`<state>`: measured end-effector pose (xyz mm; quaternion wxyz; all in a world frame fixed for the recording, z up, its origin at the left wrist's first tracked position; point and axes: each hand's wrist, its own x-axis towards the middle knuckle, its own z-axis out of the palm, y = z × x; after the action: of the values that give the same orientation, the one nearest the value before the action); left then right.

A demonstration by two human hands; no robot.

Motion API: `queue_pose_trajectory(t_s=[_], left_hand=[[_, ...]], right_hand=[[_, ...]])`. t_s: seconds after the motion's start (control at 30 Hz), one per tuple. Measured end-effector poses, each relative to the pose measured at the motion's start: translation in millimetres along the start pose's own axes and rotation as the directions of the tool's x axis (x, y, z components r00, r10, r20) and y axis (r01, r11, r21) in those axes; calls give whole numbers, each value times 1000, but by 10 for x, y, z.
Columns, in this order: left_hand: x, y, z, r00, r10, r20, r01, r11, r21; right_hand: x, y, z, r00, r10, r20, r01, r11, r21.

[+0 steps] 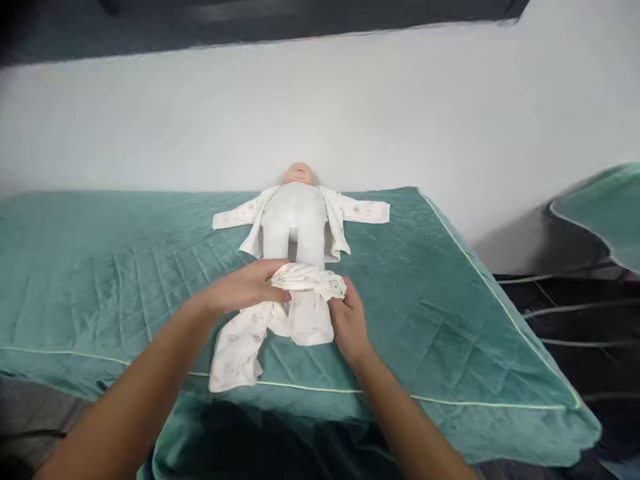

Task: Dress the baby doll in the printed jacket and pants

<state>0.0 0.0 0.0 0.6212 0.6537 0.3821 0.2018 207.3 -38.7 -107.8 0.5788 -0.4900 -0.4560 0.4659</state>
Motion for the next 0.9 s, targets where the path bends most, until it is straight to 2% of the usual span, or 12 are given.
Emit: queue_pose_trajectory(t_s=[0.1, 0.17, 0.33, 0.5, 0.57, 0.63, 0.73, 0.83, 0.9], left_hand=[[78, 18, 4, 977, 54, -206, -41, 997, 69], [129, 46, 5, 952, 97, -291, -59, 989, 139], [264, 89, -4, 902, 162, -401, -53, 961, 270], [383, -25, -82, 853, 181, -489, -43, 959, 280], [391, -98, -155, 865, 169, -473, -80, 976, 202], [371, -186, -248, 907, 140, -397, -125, 990, 64], [319, -349, -372, 942, 97, -322, -152, 977, -151], [270, -524, -412, 952, 108, -286, -181, 953, -244], [240, -623, -396, 966, 138, -219, -196, 943, -269]], right_hand=[[98, -96, 44, 998, -56, -34, 51, 991, -123], [170, -113, 60, 995, -89, -45, 80, 980, -181], [383, -90, 67, 991, -124, -47, 111, 968, -225], [609, -113, 88, 990, -138, -26, 124, 944, -304], [656, -93, 94, 992, -122, -40, 102, 939, -329], [662, -68, 89, 993, -108, -49, 86, 941, -327], [617, -108, 76, 980, -196, 19, 190, 918, -348], [592, -312, 106, 922, -296, 249, 378, 828, -415], [629, -508, 169, 863, -237, 446, 444, 779, -444]])
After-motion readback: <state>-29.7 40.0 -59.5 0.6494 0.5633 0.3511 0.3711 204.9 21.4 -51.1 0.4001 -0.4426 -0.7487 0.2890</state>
